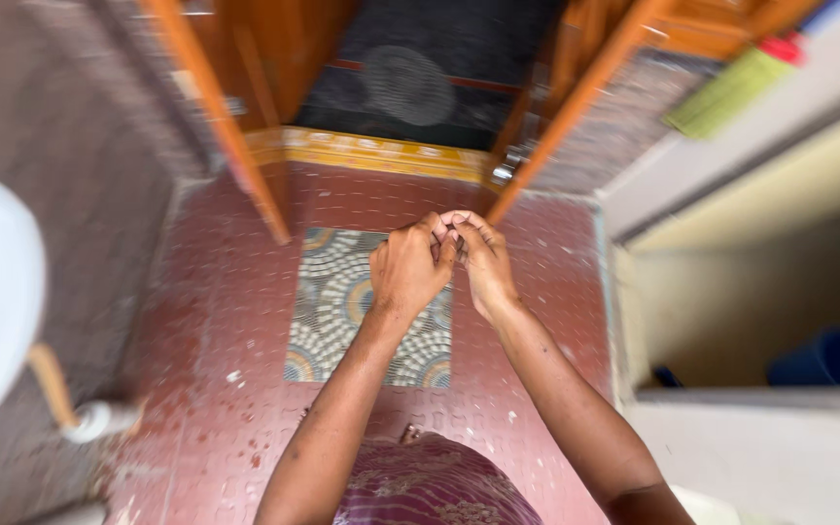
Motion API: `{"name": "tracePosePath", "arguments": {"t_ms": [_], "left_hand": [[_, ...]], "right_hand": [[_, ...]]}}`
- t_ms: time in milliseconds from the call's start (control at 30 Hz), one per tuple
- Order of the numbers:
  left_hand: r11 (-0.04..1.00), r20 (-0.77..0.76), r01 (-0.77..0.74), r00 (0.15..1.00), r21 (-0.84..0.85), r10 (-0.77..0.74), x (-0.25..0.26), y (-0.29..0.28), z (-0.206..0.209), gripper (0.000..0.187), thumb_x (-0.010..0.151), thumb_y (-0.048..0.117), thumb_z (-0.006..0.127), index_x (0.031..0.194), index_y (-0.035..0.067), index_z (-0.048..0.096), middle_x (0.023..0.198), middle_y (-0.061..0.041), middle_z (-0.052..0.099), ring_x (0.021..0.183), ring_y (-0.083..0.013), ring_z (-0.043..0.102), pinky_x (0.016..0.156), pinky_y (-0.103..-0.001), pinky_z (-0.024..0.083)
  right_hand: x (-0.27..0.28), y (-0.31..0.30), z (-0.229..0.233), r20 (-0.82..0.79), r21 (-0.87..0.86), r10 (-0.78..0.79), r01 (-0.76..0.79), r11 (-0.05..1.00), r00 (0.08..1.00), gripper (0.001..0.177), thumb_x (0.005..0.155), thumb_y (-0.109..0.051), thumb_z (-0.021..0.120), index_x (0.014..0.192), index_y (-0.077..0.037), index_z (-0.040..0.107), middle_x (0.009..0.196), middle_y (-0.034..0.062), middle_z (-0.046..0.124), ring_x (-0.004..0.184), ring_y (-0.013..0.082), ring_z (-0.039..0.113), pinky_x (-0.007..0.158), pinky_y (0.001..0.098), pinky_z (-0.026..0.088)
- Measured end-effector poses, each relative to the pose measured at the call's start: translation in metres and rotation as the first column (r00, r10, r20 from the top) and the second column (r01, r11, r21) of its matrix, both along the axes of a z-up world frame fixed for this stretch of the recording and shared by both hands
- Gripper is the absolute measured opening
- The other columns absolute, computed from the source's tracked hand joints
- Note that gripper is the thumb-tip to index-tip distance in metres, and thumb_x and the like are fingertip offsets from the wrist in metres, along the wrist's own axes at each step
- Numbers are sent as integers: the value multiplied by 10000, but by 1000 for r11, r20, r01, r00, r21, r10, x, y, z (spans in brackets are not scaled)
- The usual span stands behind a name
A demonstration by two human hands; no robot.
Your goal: The person cleans a white wall-mounted sink by hand, scrubbing the basin and rim, then rinsing with water from the faucet. They also wipe the flexible drain pipe underneath the sink before finishing by rinsing their hands.
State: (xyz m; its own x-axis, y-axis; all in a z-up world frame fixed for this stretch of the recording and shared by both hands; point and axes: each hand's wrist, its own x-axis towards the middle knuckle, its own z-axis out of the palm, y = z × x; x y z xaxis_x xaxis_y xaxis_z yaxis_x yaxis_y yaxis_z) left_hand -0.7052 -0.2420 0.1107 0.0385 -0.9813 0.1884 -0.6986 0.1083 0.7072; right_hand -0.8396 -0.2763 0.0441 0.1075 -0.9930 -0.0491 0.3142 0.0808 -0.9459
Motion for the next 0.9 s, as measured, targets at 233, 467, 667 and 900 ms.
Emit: {"name": "tracePosePath", "arguments": {"t_ms": [233, 467, 667, 900], "left_hand": [[960, -12, -279, 960, -36, 278, 159, 27, 10, 243, 925, 348, 686, 849, 117, 674, 723, -90, 732, 699, -324, 734, 634, -476, 550], [873, 39, -483, 873, -69, 486, 341, 58, 28, 205, 893, 329, 685, 927, 128, 708, 712, -86, 734, 694, -341, 727, 623, -486, 552], [763, 89, -637, 759, -108, 645, 476, 92, 45, 155, 938, 284, 693, 968, 132, 696, 816, -60, 726, 775, -285, 716, 665, -440, 555], [712, 547, -438, 456, -549, 702, 656, 141, 89, 472, 842, 101, 699, 1307, 119, 623, 1405, -156, 546, 1336, -406, 504, 1093, -547, 361]], "right_hand": [[174, -16, -1, 145, 9, 313, -318, 948, 939, 218, 1059, -175, 504, 1081, -29, 663, 1007, 61, 701, 910, 144, 675, 831, 302, 562], [372, -10, 11, 149, 10, 547, -554, 833, 824, 231, 1056, -189, 498, 1094, -32, 662, 952, 48, 696, 853, 135, 659, 766, 305, 536], [523, 6, 22, 166, -7, 708, -717, 697, 687, 224, 1086, -225, 525, 1086, -53, 669, 905, 27, 656, 818, 113, 608, 779, 299, 512], [632, 24, 24, 55, 134, 844, -842, 523, 533, 217, 997, -266, 551, 983, -72, 648, 848, 40, 651, 783, 157, 618, 761, 323, 525]]}}
